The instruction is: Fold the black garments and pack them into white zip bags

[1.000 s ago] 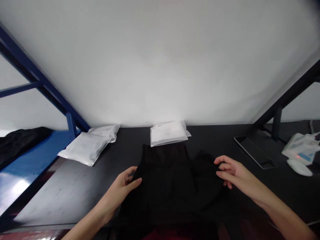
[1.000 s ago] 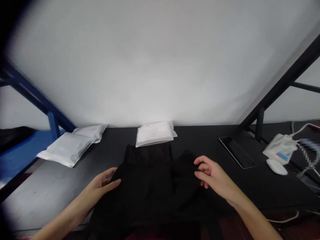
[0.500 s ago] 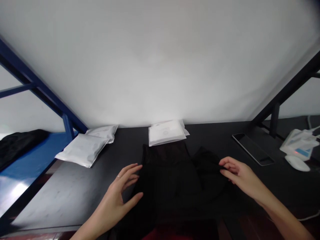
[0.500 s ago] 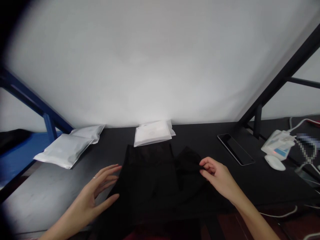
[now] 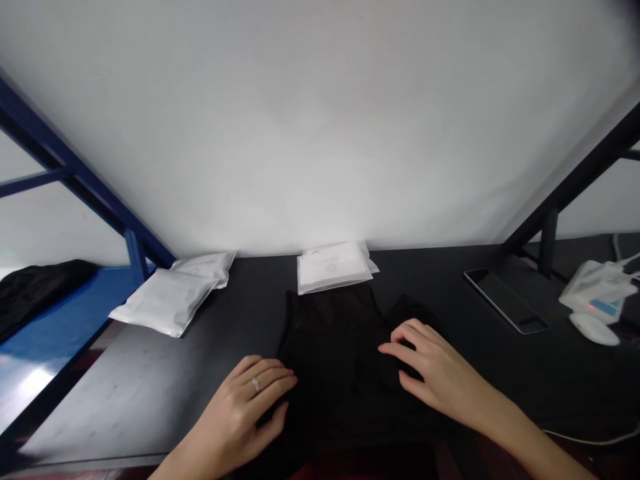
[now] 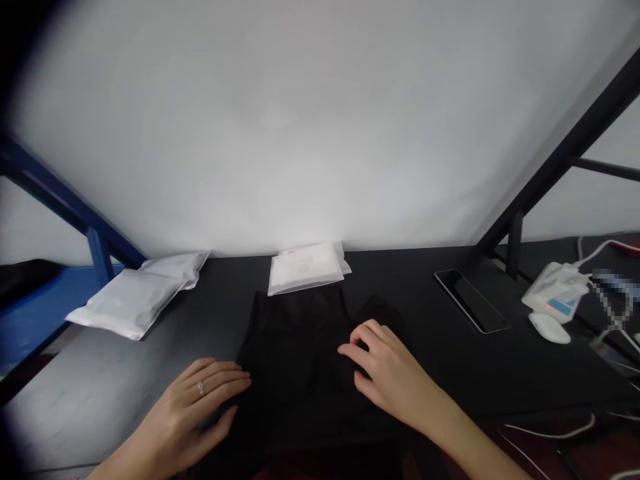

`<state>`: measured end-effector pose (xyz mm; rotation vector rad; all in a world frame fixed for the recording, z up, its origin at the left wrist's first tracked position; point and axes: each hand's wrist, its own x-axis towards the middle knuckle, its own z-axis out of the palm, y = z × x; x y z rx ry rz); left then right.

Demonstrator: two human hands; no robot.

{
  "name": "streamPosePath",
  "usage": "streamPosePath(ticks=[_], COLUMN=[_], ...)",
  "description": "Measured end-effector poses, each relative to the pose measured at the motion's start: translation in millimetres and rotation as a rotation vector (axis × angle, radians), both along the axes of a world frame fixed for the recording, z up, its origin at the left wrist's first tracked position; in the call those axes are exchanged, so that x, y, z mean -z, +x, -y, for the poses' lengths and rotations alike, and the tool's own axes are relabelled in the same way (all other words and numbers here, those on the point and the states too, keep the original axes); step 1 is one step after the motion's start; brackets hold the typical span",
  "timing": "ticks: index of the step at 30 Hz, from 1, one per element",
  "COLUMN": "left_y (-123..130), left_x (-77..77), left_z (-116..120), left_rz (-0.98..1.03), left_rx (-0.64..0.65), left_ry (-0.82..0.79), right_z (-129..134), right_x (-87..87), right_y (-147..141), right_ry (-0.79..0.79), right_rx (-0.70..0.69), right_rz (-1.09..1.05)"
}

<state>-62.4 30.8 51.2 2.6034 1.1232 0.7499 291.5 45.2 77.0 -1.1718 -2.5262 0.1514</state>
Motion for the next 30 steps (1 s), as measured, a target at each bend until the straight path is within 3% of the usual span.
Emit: streamPosePath(ticks=[3, 7, 10, 12, 14, 16, 18, 20, 22, 25, 27, 30], left_y=[6.4, 17.7, 28.4, 34.6, 38.2, 38.8, 37.2, 34.2, 30.3, 24.0, 21.0, 21.0], left_x=[-8.4, -19.5, -19.0, -13.9, -6.8, 0.4, 6.5, 11.5, 15.5, 19.3, 20.3, 18.8], left_z=[-18.0, -64.3, -97.2, -104.7, -97.0, -77.5, -53.7, -32.6, -17.9, -5.0, 1.4, 9.8], left_rz=[0.152, 0.251, 0.334, 0.33, 0.24, 0.088, -0.064, -0.156, -0.171, -0.123, -0.086, 0.012], left_rx=[-0.165, -0.416, -0.553, -0.563, -0.449, -0.234, -0.054, 0.012, -0.052, -0.299, -0.426, -0.479], left_ry=[-0.031, -0.151, -0.228, -0.2, -0.12, -0.051, -0.032, -0.022, 0.007, 0.011, -0.083, -0.314], right_z=[-16.4, -54.8, -82.4, -87.8, -78.5, -57.8, -33.5, -12.8, 0.4, 7.7, 8.8, 9.7], right_x=[-6.1, -13.1, -10.8, -6.9, -3.1, 0.5, 5.6, 13.8, 24.2, 38.9, 45.3, 49.8], right_y=[-5.9, -11.3, -15.7, -17.6, -18.5, -18.2, -16.4, -12.8, -7.3, 3.6, 11.1, 18.8], right_ry=[-0.022, -0.179, -0.206, -0.175, -0.147, -0.101, -0.025, 0.028, 0.036, 0.047, 0.076, 0.102], right_rx=[0.012, 0.257, 0.387, 0.427, 0.441, 0.4, 0.283, 0.144, 0.073, 0.119, 0.197, 0.293], right_rz=[-0.062, -0.197, -0.244, -0.268, -0.292, -0.296, -0.24, -0.117, -0.006, 0.053, 0.063, 0.067])
